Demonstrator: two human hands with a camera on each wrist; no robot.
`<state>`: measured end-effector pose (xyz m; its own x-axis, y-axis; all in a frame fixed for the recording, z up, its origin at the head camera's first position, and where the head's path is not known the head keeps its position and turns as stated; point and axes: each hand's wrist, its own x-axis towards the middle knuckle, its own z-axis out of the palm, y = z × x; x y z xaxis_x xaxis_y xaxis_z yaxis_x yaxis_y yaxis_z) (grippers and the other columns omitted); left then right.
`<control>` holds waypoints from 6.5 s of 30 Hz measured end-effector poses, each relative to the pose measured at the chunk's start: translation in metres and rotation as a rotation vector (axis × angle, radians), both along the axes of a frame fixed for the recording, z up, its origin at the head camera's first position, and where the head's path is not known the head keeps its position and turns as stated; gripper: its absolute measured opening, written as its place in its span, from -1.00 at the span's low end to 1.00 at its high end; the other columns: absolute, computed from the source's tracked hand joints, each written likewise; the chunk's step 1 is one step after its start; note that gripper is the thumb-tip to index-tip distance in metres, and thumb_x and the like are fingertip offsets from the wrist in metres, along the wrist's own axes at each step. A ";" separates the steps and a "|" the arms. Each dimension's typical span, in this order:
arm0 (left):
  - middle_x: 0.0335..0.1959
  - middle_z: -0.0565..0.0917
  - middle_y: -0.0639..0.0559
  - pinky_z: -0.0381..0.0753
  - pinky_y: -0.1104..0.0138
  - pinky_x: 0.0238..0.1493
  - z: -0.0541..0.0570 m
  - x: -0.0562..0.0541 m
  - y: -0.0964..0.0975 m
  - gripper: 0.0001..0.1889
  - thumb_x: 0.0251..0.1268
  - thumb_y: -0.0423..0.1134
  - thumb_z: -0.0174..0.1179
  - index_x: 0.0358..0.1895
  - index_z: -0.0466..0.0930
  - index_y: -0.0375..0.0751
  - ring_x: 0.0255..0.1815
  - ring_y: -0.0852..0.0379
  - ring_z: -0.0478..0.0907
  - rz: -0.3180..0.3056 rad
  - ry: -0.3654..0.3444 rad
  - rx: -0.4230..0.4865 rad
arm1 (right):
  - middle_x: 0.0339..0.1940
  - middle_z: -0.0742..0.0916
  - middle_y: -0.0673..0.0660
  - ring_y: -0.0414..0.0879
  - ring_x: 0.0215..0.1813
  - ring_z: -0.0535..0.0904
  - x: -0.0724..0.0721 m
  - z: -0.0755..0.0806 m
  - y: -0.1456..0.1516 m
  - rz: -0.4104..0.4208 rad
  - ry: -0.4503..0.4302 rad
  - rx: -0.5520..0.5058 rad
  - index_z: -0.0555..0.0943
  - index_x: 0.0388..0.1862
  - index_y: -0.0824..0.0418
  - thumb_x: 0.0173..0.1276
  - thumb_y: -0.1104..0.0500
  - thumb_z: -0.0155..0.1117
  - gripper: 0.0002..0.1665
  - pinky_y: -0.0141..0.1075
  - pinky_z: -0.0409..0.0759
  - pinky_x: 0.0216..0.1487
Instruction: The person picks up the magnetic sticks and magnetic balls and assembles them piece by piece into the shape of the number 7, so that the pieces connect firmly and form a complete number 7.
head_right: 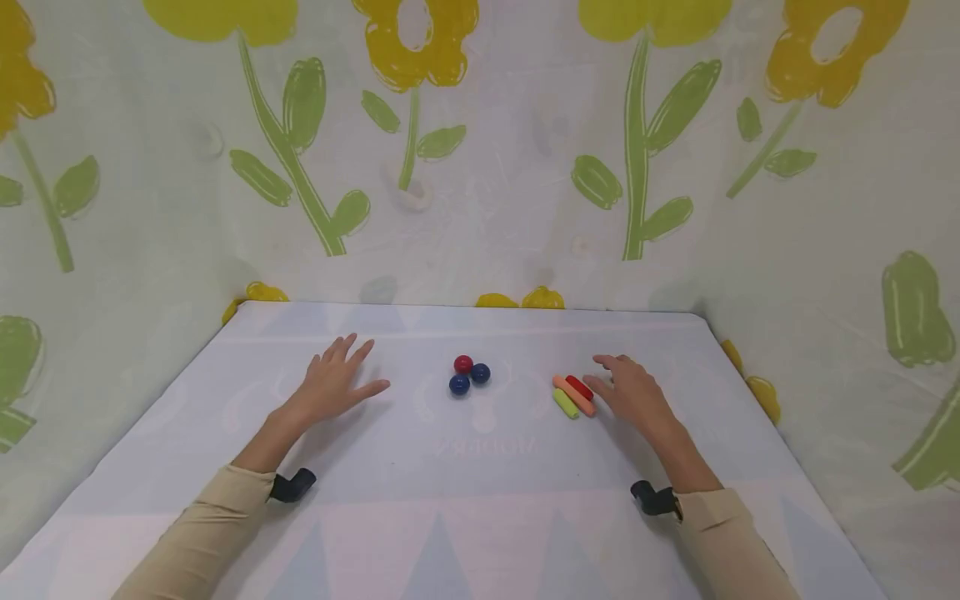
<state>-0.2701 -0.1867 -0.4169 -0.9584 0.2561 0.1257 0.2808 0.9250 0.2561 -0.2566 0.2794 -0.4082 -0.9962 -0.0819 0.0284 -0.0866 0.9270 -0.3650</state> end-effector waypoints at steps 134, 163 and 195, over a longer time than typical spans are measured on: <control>-0.02 0.73 0.01 0.63 0.40 -0.08 -0.004 -0.024 0.112 -0.66 0.18 -0.20 0.40 0.05 0.71 -0.11 -0.20 0.19 0.57 -0.306 -0.271 0.325 | -0.17 0.74 0.24 -0.08 -0.28 0.57 -0.023 0.000 -0.013 0.003 -0.280 -0.143 0.65 0.04 0.37 0.39 0.13 0.27 -0.63 -0.35 0.66 -0.24; -0.08 0.76 0.02 0.63 0.42 -0.14 -0.008 -0.029 0.106 -0.66 0.16 -0.19 0.41 0.02 0.72 -0.14 -0.20 0.22 0.65 -0.348 -0.279 0.359 | -0.15 0.74 0.27 -0.05 -0.27 0.55 -0.025 0.002 -0.020 0.026 -0.247 -0.068 0.65 0.03 0.39 0.39 0.18 0.25 -0.66 -0.29 0.62 -0.25; -0.06 0.75 0.05 0.61 0.45 -0.14 -0.009 -0.029 0.105 -0.65 0.18 -0.18 0.40 0.04 0.71 -0.11 -0.19 0.23 0.63 -0.345 -0.294 0.361 | -0.12 0.70 0.31 0.06 -0.17 0.57 -0.025 -0.003 -0.030 -0.012 -0.056 -0.072 0.58 0.03 0.36 0.41 0.18 0.24 -0.68 -0.07 0.69 -0.03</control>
<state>-0.2987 -0.0815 -0.4259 -0.8351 0.5501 0.0044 0.4197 0.6320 0.6515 -0.2814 0.2489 -0.4108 -0.9973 -0.0700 -0.0221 -0.0535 0.8989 -0.4348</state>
